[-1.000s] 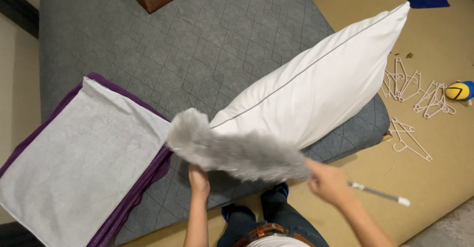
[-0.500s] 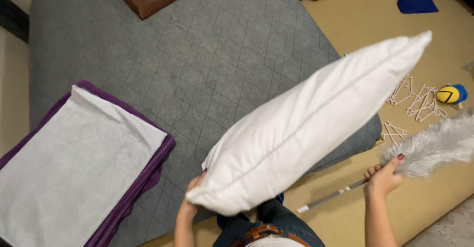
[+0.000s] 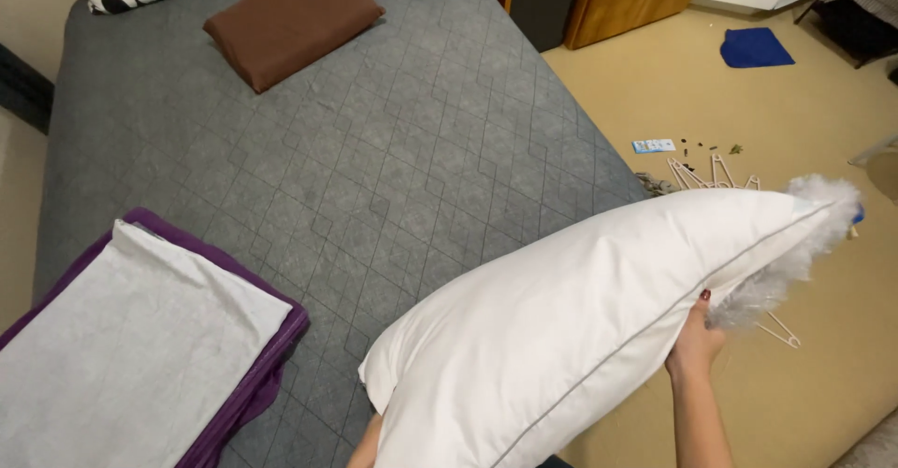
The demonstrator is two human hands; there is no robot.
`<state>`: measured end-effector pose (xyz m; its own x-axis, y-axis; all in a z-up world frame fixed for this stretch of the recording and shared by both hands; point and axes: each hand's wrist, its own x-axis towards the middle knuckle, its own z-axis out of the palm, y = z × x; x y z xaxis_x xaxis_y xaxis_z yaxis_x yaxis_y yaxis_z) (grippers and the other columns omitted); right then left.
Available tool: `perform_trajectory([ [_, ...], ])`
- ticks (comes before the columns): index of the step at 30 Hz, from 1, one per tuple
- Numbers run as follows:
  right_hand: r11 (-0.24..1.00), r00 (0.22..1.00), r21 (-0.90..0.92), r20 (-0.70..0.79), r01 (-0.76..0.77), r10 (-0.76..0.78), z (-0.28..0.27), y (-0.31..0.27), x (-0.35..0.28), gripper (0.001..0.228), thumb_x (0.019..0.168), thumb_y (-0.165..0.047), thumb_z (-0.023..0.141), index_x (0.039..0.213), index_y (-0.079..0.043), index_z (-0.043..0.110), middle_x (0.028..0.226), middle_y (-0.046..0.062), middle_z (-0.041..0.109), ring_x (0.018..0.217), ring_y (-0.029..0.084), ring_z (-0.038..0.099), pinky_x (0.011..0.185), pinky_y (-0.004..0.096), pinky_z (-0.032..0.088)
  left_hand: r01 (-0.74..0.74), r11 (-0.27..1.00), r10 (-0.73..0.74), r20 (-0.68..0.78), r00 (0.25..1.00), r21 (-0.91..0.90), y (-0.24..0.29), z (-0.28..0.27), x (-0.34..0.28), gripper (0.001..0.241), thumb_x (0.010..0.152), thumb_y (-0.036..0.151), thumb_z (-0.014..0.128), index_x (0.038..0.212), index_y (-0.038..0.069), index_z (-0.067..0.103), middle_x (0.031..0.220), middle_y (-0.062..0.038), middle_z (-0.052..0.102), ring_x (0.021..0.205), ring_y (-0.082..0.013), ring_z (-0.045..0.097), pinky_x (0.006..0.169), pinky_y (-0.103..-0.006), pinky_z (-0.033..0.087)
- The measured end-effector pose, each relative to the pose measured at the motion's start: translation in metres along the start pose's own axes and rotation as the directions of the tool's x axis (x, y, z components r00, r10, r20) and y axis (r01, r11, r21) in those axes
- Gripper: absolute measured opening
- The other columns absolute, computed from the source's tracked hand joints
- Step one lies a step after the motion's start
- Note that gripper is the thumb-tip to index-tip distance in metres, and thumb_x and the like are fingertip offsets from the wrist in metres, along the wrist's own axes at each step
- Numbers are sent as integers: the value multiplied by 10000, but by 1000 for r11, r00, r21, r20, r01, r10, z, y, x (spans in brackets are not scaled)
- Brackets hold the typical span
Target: Fold a pillowcase and use a feather duster to clean a pillow on a bed.
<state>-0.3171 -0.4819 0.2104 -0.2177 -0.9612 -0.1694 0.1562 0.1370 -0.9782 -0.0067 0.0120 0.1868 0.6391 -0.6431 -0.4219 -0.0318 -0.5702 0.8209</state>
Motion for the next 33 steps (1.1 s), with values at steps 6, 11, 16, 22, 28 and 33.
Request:
perform_trajectory([
  [6,989,992,118,85,85,-96,40,-39,13,598,1085,-349,626,1448,99,465,1361,169,630,1138,216,649,937,351,554,-221,971,212,-104,972,-88,-61,-26,111,743,1031,590,470,1193,-108,665,1138,-244,719,994,-227,653,895,-372,504],
  [11,949,960,313,247,48,-130,66,-81,16,646,1091,-315,660,1486,136,419,1382,180,634,1165,250,667,965,383,574,-396,908,364,-211,907,-138,-73,-48,175,700,1012,566,531,1254,-80,647,1195,-214,725,1065,-209,671,935,-336,503],
  [16,917,922,362,272,168,-276,71,-94,16,470,1122,-279,680,1433,-4,461,1147,91,649,861,161,610,701,333,491,-351,891,261,-307,915,-287,92,-60,100,683,956,526,586,1337,-39,610,1284,-165,699,1144,-184,651,966,-307,481],
  [22,997,973,39,218,69,-76,45,-41,-4,355,1036,-319,741,1137,-41,546,625,-16,471,440,95,416,391,281,308,8,764,-167,-185,968,-645,40,-21,132,804,958,585,574,1386,-96,566,1308,-215,674,1156,-289,649,978,-388,513],
  [28,899,946,-437,273,-38,173,0,42,-50,385,937,-434,690,937,-62,591,522,-5,448,388,132,406,364,327,286,448,716,-496,61,866,-536,-53,74,101,1077,825,787,494,1558,16,329,1553,-189,473,1390,-323,500,1108,-455,412],
  [33,837,860,-540,466,90,209,-8,124,-118,505,1025,-464,537,879,-2,680,517,30,477,429,162,468,416,362,368,531,694,-489,224,843,-486,-115,116,114,1156,852,871,393,1569,-34,353,1601,-207,460,1423,-304,485,1165,-412,357],
])
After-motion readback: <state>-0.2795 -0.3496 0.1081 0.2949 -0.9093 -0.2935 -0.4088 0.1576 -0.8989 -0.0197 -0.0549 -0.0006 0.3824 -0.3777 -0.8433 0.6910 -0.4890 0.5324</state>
